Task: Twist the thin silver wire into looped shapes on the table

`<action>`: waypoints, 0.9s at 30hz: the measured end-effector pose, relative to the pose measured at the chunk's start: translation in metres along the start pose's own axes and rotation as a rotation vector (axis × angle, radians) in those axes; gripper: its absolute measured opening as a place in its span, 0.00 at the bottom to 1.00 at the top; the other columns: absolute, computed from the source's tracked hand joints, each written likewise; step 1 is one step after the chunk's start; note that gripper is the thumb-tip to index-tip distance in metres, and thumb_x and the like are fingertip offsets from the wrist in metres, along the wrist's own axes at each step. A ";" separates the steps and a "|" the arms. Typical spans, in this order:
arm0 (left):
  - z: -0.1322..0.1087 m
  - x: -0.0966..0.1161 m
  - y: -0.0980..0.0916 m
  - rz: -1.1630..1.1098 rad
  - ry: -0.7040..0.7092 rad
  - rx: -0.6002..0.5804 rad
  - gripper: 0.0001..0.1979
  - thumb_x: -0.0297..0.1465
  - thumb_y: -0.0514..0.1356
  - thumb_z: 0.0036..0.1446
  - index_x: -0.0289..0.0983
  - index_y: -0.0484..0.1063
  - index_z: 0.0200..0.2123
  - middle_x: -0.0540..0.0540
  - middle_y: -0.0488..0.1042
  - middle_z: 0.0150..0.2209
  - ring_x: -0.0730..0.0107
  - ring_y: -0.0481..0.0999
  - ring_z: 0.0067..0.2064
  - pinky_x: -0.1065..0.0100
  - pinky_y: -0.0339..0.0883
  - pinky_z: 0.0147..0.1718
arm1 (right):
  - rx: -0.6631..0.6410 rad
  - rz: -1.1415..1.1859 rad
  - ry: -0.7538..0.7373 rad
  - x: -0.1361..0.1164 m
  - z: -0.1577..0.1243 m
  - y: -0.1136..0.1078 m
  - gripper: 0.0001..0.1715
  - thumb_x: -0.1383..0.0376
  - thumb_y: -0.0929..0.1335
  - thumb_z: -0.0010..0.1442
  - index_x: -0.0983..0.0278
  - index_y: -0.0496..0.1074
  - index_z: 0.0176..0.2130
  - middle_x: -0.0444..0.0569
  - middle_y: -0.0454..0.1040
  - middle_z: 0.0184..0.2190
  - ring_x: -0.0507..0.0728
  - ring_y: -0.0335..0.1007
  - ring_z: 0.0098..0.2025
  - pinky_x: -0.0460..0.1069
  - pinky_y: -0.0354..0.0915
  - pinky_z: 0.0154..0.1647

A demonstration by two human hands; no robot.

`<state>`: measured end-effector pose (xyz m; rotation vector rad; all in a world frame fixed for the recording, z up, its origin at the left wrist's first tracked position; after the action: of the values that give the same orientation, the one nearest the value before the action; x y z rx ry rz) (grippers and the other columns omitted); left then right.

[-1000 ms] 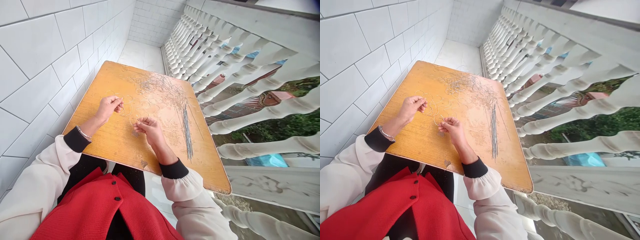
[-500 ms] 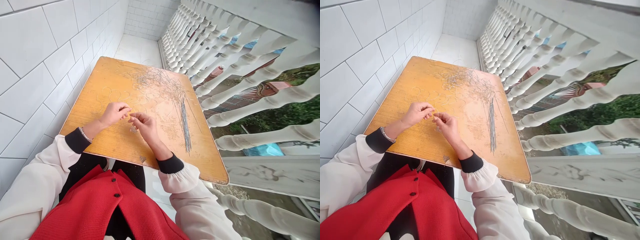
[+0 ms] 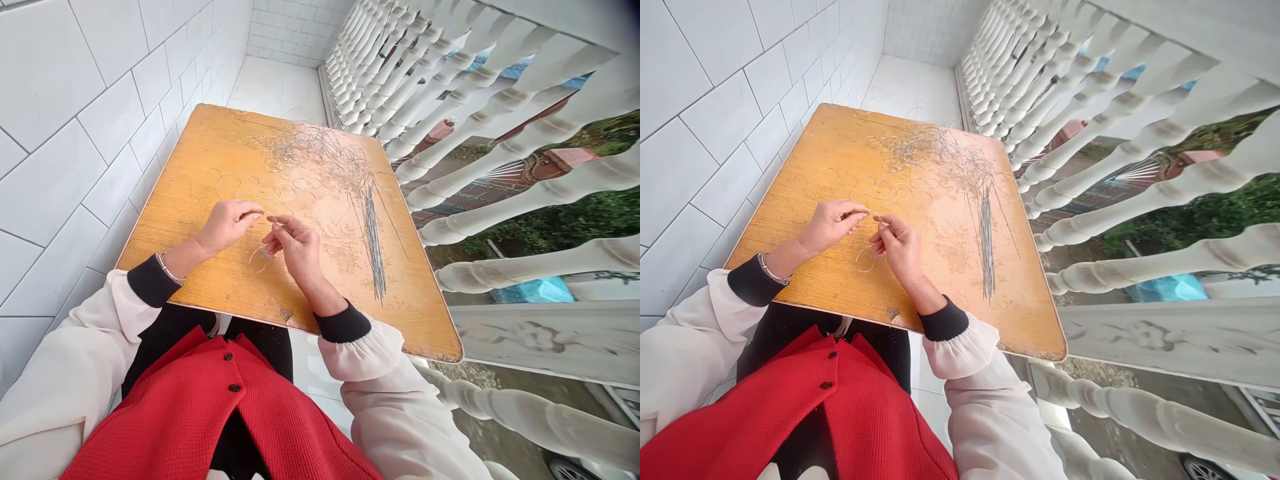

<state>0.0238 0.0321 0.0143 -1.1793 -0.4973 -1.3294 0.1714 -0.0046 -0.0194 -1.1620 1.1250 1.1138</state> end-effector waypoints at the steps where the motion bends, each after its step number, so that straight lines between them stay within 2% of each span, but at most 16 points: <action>1: 0.000 -0.002 0.000 -0.035 -0.034 0.010 0.06 0.25 0.62 0.57 0.36 0.79 0.32 0.50 0.77 0.27 0.76 0.72 0.26 0.73 0.64 0.28 | 0.006 0.011 0.002 0.001 0.001 0.000 0.21 0.49 0.71 0.57 0.63 0.75 0.41 0.43 0.76 0.22 0.50 0.68 0.19 0.47 0.69 0.23; 6: -0.001 -0.016 0.008 -0.234 -0.209 -0.002 0.04 0.25 0.64 0.58 0.35 0.76 0.30 0.52 0.72 0.21 0.81 0.68 0.22 0.77 0.64 0.24 | 0.022 0.045 0.014 0.007 0.006 -0.002 0.26 0.44 0.73 0.54 0.62 0.74 0.40 0.43 0.77 0.24 0.49 0.69 0.20 0.46 0.69 0.22; 12: -0.003 -0.018 0.014 -0.302 -0.325 -0.076 0.07 0.21 0.62 0.58 0.33 0.72 0.27 0.51 0.73 0.21 0.80 0.72 0.22 0.76 0.67 0.24 | 0.060 0.081 -0.011 0.006 0.008 -0.006 0.27 0.43 0.74 0.52 0.62 0.74 0.37 0.43 0.76 0.24 0.50 0.71 0.21 0.46 0.71 0.23; 18: -0.004 -0.017 0.017 -0.325 -0.367 -0.121 0.06 0.22 0.63 0.57 0.32 0.73 0.27 0.49 0.77 0.23 0.77 0.75 0.24 0.75 0.69 0.25 | 0.087 0.081 -0.030 0.005 0.009 -0.009 0.26 0.43 0.74 0.53 0.62 0.73 0.35 0.43 0.76 0.25 0.50 0.71 0.22 0.47 0.72 0.25; 27: -0.006 -0.019 0.014 -0.349 -0.395 -0.092 0.05 0.26 0.63 0.60 0.33 0.75 0.30 0.47 0.79 0.26 0.77 0.77 0.27 0.75 0.70 0.27 | 0.071 0.077 -0.013 0.008 0.011 -0.010 0.24 0.44 0.74 0.53 0.61 0.72 0.35 0.44 0.76 0.25 0.50 0.73 0.23 0.47 0.73 0.26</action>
<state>0.0295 0.0332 -0.0097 -1.4897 -0.9702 -1.4262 0.1824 0.0063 -0.0261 -1.0626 1.1989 1.1294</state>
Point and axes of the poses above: each hand's wrist, its own z-axis towards the middle knuckle, its own y-axis out of the palm, x = y × z, the point moved 8 cm from there along z, towards the middle knuckle
